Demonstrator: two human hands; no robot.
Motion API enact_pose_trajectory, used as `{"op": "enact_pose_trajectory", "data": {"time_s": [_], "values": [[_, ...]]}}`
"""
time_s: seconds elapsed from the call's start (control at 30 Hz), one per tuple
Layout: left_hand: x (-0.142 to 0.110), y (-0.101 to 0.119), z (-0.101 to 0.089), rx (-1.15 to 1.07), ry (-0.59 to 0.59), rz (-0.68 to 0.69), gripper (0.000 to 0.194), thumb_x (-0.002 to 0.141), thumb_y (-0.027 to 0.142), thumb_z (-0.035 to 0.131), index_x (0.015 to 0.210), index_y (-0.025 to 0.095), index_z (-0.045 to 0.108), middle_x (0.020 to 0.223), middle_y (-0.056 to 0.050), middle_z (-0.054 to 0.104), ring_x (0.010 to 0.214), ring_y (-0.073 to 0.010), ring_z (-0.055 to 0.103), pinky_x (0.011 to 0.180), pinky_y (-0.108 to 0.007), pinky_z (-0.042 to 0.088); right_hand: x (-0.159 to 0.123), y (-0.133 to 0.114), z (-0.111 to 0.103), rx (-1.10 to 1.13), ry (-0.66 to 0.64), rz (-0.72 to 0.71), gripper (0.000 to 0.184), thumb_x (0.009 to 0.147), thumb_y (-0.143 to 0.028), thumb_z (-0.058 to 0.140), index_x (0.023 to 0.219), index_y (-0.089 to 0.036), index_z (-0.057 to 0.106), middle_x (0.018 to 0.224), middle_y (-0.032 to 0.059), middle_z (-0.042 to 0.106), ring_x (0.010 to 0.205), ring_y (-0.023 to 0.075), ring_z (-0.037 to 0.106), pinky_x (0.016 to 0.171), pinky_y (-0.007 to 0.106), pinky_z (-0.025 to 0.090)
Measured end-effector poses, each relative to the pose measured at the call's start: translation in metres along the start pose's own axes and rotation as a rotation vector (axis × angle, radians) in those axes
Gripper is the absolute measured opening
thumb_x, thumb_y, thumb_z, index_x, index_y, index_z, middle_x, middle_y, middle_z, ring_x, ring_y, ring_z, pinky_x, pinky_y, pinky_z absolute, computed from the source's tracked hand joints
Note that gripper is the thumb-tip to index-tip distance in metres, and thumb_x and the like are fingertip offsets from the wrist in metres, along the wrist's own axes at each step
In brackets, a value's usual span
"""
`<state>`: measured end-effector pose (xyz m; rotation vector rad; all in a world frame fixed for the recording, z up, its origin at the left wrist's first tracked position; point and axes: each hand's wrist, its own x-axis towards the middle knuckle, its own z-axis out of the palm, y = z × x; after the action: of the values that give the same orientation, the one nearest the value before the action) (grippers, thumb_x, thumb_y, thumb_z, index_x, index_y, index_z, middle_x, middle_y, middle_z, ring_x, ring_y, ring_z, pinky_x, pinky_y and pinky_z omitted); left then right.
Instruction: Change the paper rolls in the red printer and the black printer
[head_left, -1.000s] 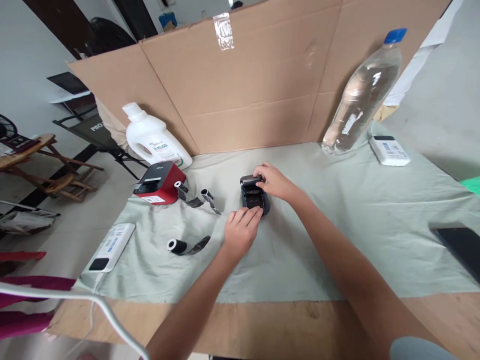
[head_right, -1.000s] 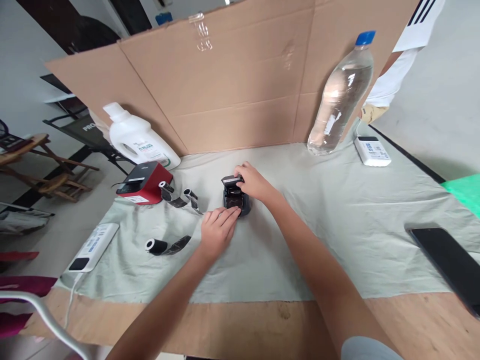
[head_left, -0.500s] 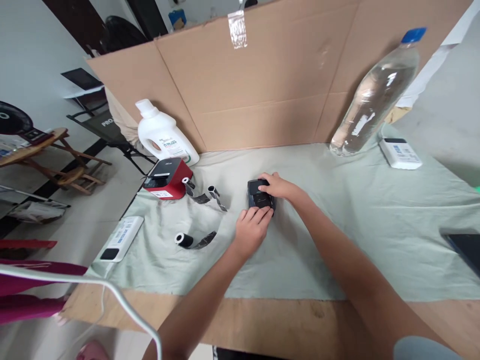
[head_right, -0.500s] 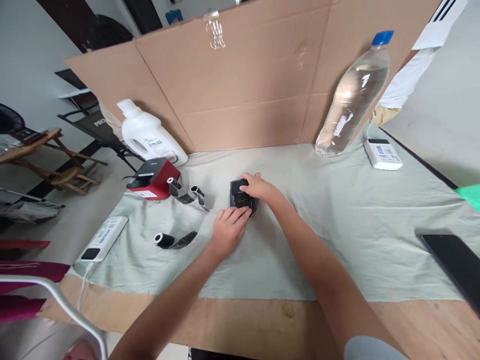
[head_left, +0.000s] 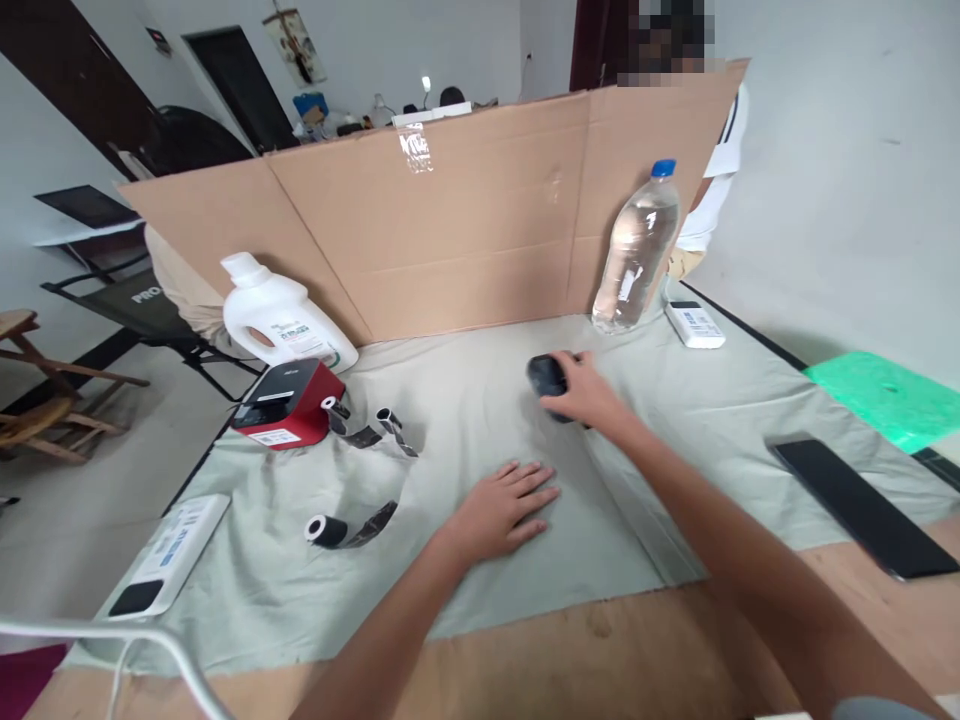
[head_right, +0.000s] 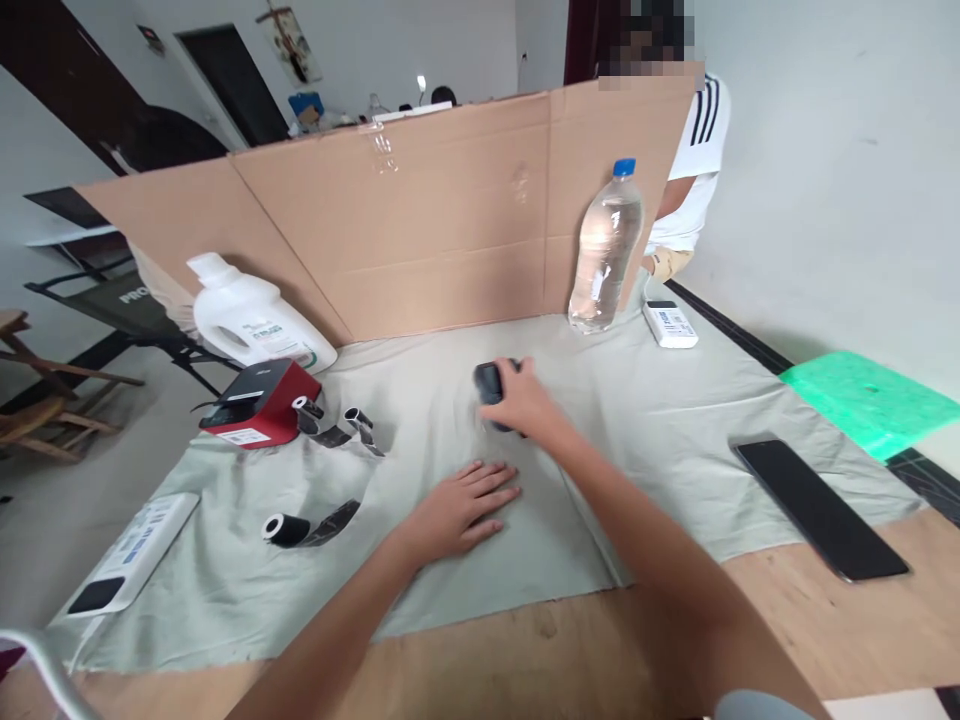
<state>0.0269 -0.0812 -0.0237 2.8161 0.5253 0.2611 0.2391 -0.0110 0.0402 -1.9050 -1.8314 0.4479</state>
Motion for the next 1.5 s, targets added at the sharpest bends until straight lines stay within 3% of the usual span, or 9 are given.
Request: {"op": "enact_pose_trajectory", "data": {"time_s": [0.2, 0.37, 0.5, 0.63, 0.83, 0.97, 1.07, 1.23, 1.5], "values": [[-0.002, -0.003, 0.001, -0.025, -0.020, -0.012, 0.052, 0.104, 0.048, 0.043, 0.153, 0.030, 0.044, 0.164, -0.005, 0.039, 0.154, -0.0197, 0.034, 0.127, -0.045, 0.028, 0.008, 0.144, -0.086, -0.215, 0.232, 0.292, 0.084, 0.081, -0.048, 0.072, 0.156, -0.023, 0.043, 0.141, 0.0239, 0.043, 0.118, 0.0368, 0.059, 0.094, 0.045, 0.048], [0.000, -0.002, 0.004, -0.022, -0.009, -0.013, 0.053, 0.104, 0.049, 0.044, 0.153, 0.029, 0.045, 0.163, -0.006, 0.041, 0.153, -0.0203, 0.036, 0.127, -0.045, 0.029, 0.016, 0.164, -0.094, -0.292, 0.144, 0.438, 0.087, 0.081, -0.054, 0.073, 0.156, -0.022, 0.043, 0.147, 0.0302, 0.041, 0.117, 0.0439, 0.058, 0.087, 0.052, 0.047], [-0.001, 0.000, -0.014, -0.007, 0.102, 0.001, 0.046, 0.104, 0.046, 0.044, 0.142, 0.025, 0.058, 0.150, -0.006, 0.058, 0.146, -0.0192, 0.047, 0.122, -0.040, 0.037, 0.019, 0.112, -0.076, -0.457, 0.296, 0.344, 0.096, 0.081, -0.064, 0.071, 0.158, -0.016, 0.038, 0.152, 0.0367, 0.036, 0.130, 0.0557, 0.045, 0.097, 0.067, 0.034], [-0.036, -0.027, -0.079, 0.100, 0.578, -0.226, 0.030, 0.102, 0.030, 0.048, 0.123, 0.026, 0.070, 0.128, -0.005, 0.073, 0.128, -0.0193, 0.062, 0.110, -0.038, 0.047, 0.027, 0.005, -0.025, -0.350, 0.299, -0.145, 0.081, 0.087, -0.054, 0.067, 0.155, -0.019, 0.043, 0.150, 0.0266, 0.048, 0.133, 0.0471, 0.048, 0.107, 0.064, 0.031], [-0.179, -0.150, -0.179, 0.063, 1.644, -0.979, 0.019, 0.093, 0.020, 0.053, 0.104, 0.017, 0.068, 0.109, -0.007, 0.071, 0.107, -0.0185, 0.064, 0.100, -0.034, 0.049, 0.068, -0.209, 0.099, 0.119, -0.104, -0.604, 0.040, 0.099, -0.036, 0.048, 0.133, -0.024, 0.065, 0.134, 0.0110, 0.068, 0.129, 0.0283, 0.059, 0.114, 0.045, 0.037], [-0.236, -0.230, -0.189, -0.642, 1.628, -1.326, 0.010, 0.087, 0.014, 0.057, 0.093, 0.012, 0.065, 0.092, -0.005, 0.070, 0.091, -0.0147, 0.064, 0.090, -0.027, 0.051, 0.088, -0.307, 0.170, 0.021, -0.344, -0.523, 0.066, 0.084, -0.053, 0.070, 0.137, -0.015, 0.060, 0.144, 0.0201, 0.059, 0.144, 0.0419, 0.041, 0.120, 0.062, 0.023], [-0.238, -0.257, -0.171, -0.873, 1.502, -1.345, 0.010, 0.087, 0.016, 0.055, 0.085, 0.011, 0.064, 0.075, -0.003, 0.066, 0.074, -0.0155, 0.064, 0.076, -0.028, 0.053, 0.081, -0.333, 0.207, -0.051, -0.353, -0.410, 0.106, 0.070, -0.057, 0.083, 0.152, -0.004, 0.043, 0.160, 0.0291, 0.035, 0.154, 0.0487, 0.014, 0.123, 0.067, 0.000], [-0.241, -0.260, -0.150, -0.998, 1.586, -1.342, 0.013, 0.089, 0.021, 0.052, 0.087, 0.013, 0.062, 0.070, 0.000, 0.063, 0.066, -0.0138, 0.060, 0.066, -0.024, 0.052, 0.055, -0.337, 0.234, -0.041, -0.131, -0.428, 0.093, 0.089, -0.043, 0.069, 0.153, 0.012, 0.029, 0.160, 0.0351, 0.030, 0.156, 0.0431, 0.015, 0.126, 0.061, -0.002], [-0.238, -0.162, -0.200, -0.541, 1.758, -1.151, 0.020, 0.087, 0.039, 0.055, 0.095, 0.022, 0.060, 0.088, -0.004, 0.063, 0.085, -0.0198, 0.064, 0.068, -0.031, 0.057, 0.023, -0.332, 0.140, 0.345, 0.117, -0.821, 0.092, 0.096, -0.045, 0.065, 0.157, 0.006, 0.017, 0.165, 0.0281, 0.026, 0.157, 0.0291, 0.020, 0.127, 0.042, 0.024]]}}
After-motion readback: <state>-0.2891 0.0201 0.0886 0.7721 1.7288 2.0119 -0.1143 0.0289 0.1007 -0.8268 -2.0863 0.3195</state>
